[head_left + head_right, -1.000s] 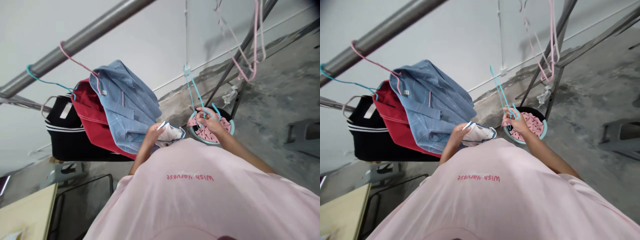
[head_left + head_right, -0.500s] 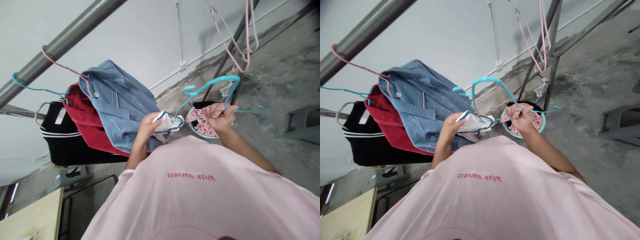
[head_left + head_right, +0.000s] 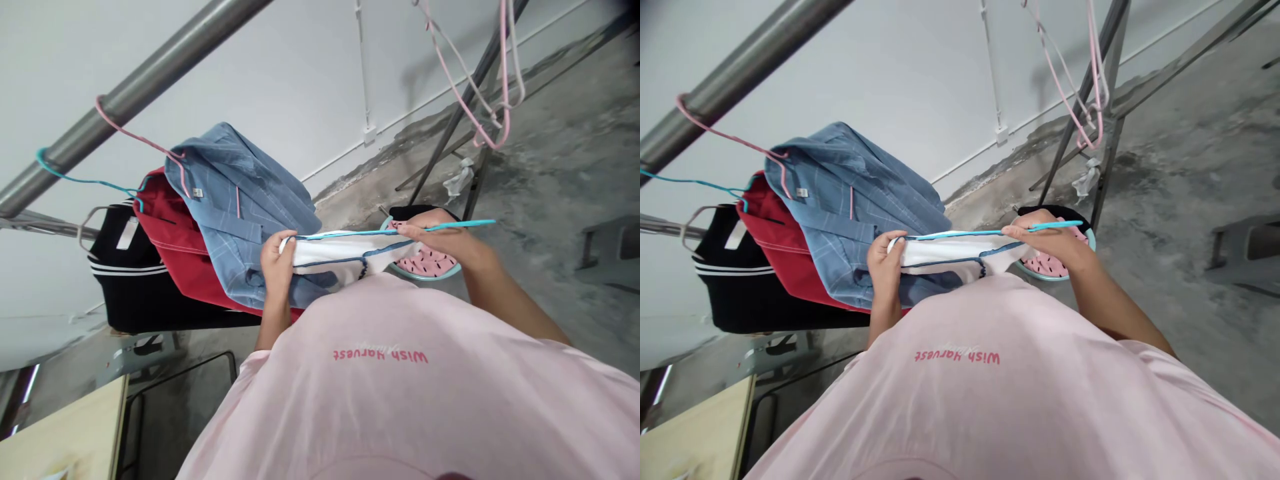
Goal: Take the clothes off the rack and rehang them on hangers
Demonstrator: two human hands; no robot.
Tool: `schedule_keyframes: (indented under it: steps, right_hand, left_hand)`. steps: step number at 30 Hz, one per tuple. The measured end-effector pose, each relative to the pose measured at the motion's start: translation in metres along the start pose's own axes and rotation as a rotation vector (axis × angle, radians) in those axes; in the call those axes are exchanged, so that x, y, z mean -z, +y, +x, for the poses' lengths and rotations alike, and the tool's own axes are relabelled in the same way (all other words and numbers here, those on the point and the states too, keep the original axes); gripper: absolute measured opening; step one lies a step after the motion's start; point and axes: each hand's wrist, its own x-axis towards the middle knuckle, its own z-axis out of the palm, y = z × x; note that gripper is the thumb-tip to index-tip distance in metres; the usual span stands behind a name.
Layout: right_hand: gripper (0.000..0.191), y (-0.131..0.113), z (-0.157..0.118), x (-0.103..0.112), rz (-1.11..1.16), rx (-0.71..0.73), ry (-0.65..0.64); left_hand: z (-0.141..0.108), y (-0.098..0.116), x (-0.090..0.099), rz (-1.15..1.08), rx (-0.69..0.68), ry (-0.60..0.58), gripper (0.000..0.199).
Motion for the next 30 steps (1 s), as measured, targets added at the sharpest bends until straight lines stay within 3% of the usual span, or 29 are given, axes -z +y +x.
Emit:
schedule_keyframes:
  steps: [3, 6, 12, 14, 16, 19, 21, 25, 27, 30]
  right_hand:
    - [0.063, -0.014, -0.006, 0.003, -0.116, 0.116, 0.1]
    - [0.061, -0.022, -0.011, 0.007, -0.025, 0.188, 0.241]
    - [0.06, -0.015, -0.015, 0.01, 0.028, 0.244, 0.081]
    - [0.061, -0.012, -0.015, 0.006, 0.083, 0.255, 0.085]
    - [0.061, -0.009, -0.013, 0.0, 0.07, 0.199, 0.091]
    - [0.063, -0.004, -0.004, -0.014, -0.134, 0.04, 0.049]
    - [0.063, -0.001, 0.001, -0.023, -0.239, -0.035, 0.074]
    - [0.061, -0.003, 0.004, -0.027, -0.214, -0.062, 0.154]
    - [0.058, -0.007, 0.002, -0.021, -0.152, -0.041, 0.169]
    - [0.058, -0.01, -0.001, -0.011, -0.14, -0.014, 0.197]
  left_hand:
    - [0.001, -0.004, -0.007, 0.087, -0.048, 0.06, 0.019]
    - [0.005, -0.005, -0.012, 0.129, -0.032, 0.1, 0.019]
    - [0.01, -0.002, -0.02, 0.11, -0.076, 0.118, 0.018]
    - [0.011, -0.003, -0.022, 0.108, -0.095, 0.114, 0.017]
    - [0.012, -0.005, -0.024, 0.11, -0.117, 0.113, 0.018]
    - [0.011, -0.003, -0.027, 0.115, -0.187, 0.102, 0.022]
    - [0.008, 0.002, -0.031, 0.128, -0.294, 0.011, 0.027]
    - [0.006, 0.011, -0.04, 0.157, -0.61, -0.385, 0.048]
    - [0.006, 0.008, -0.045, 0.162, -0.664, -0.402, 0.068]
    - [0.008, -0.015, -0.054, 0.18, -0.545, -0.278, 0.077]
